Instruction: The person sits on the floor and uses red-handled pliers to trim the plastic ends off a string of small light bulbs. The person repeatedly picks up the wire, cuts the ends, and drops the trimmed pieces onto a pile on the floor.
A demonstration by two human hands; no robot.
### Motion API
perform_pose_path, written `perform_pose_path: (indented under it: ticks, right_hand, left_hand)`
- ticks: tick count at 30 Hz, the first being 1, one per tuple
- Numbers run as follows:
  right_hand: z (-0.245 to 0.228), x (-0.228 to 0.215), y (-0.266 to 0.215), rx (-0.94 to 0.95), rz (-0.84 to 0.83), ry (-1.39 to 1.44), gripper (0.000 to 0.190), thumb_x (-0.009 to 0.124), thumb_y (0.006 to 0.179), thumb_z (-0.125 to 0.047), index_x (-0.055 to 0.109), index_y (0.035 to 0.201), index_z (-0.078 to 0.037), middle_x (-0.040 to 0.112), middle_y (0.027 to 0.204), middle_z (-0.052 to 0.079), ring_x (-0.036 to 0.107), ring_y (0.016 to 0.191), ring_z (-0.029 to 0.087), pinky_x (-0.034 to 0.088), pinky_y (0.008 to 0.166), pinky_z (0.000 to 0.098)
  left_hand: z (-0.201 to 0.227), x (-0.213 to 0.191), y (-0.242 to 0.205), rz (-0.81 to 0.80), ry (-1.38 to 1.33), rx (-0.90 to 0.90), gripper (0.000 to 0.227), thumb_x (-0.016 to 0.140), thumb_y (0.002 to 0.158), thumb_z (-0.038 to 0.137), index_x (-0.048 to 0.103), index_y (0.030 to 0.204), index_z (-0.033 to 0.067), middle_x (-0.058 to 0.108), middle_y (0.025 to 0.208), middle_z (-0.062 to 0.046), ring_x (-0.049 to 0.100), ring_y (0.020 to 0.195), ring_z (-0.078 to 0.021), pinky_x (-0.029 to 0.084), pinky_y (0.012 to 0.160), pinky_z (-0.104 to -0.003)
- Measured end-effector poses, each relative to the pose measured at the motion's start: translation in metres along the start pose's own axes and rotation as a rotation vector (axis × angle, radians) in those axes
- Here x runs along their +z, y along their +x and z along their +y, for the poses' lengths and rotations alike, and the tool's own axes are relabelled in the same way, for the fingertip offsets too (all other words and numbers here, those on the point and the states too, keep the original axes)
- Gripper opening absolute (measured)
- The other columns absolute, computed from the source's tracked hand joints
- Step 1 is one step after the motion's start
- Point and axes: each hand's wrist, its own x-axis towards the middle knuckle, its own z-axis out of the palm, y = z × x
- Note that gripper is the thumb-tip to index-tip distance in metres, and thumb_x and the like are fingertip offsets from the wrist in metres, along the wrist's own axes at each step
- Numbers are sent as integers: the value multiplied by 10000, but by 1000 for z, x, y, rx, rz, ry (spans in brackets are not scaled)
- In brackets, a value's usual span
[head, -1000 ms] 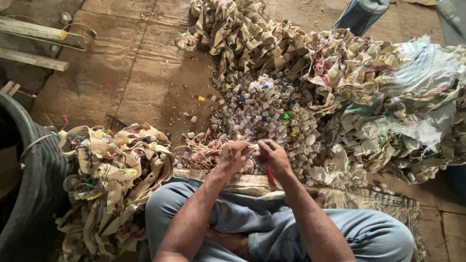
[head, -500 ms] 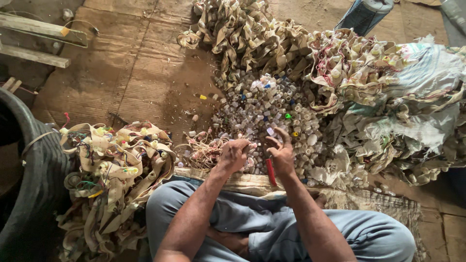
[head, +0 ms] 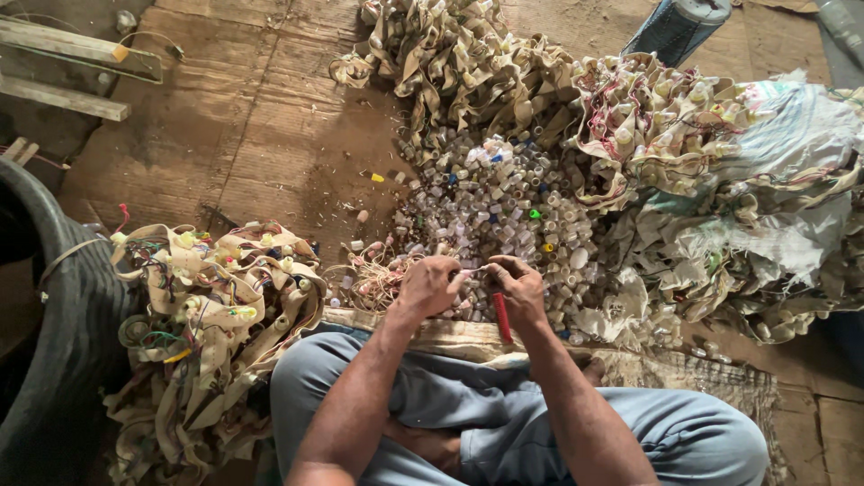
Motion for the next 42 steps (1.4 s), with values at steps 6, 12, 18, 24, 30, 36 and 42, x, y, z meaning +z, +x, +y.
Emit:
perform_pose_path:
  ticks: [6, 12, 18, 24, 30, 36, 42]
  right_hand:
    - [-1, 1, -6, -38, -62, 47, 210, 687, 965, -83, 703, 1139, 34, 745, 952, 108, 712, 783, 157, 590, 711, 281]
    - [-10, -2, -17, -8, -7, 90, 285, 665, 924, -110, 650, 1193, -17, 750, 1038, 102, 744, 838, 201, 613, 747, 323]
    - [3, -26, -41, -114, 147, -1140, 555, 806, 817, -398, 640, 1235, -72, 703, 1083, 228, 690, 942, 370, 542, 810, 464]
    - [34, -41, -32, 41, 109, -1012, 425, 827, 745, -345, 699, 1030, -57, 731, 891, 151, 710, 802, 314, 555, 732, 429]
    - [31, -46, -27, 434, -46, -304, 166, 700, 877, -192, 671, 959, -50, 692, 760, 93, 653, 656, 220, 512, 584, 366]
    - [3, -83, -35, 63, -468, -350, 192, 600, 1017, -188, 686, 939, -35, 623, 751, 26, 573, 706, 161, 477, 661, 283]
    - [20, -84, -58, -66, -455, -468, 153, 601, 923, -128, 648, 1044, -47, 538, 862, 5, 505, 780, 138, 446, 675, 295]
  left_hand:
    - [-9, 19, 0, 61, -88, 186, 276, 706, 865, 128, 732, 1117, 17, 736, 1020, -187, 706, 754, -234, 585, 532, -316]
    - [-14, 37, -4, 102, -98, 111, 128, 689, 939, 110, 773, 1009, 44, 754, 925, -153, 718, 792, -261, 593, 701, -382]
    - [-10, 30, -4, 135, -107, 51, 213, 727, 917, 186, 770, 1065, 40, 706, 976, -218, 694, 825, -366, 569, 733, -435]
    - [2, 17, -9, 129, -155, 65, 227, 668, 940, 226, 764, 1075, 70, 730, 977, -198, 707, 876, -376, 568, 775, -446]
    - [11, 8, -13, 108, -130, 24, 233, 632, 969, 252, 754, 1012, 59, 742, 944, -201, 709, 882, -383, 554, 769, -471]
    - [-23, 35, 4, 156, -222, -6, 246, 561, 1015, 171, 732, 1022, -6, 747, 985, -187, 731, 872, -320, 597, 766, -420]
    - [-55, 55, 15, 449, 129, 428, 173, 610, 888, -19, 732, 1009, -42, 740, 1007, -198, 730, 931, -340, 608, 793, -417]
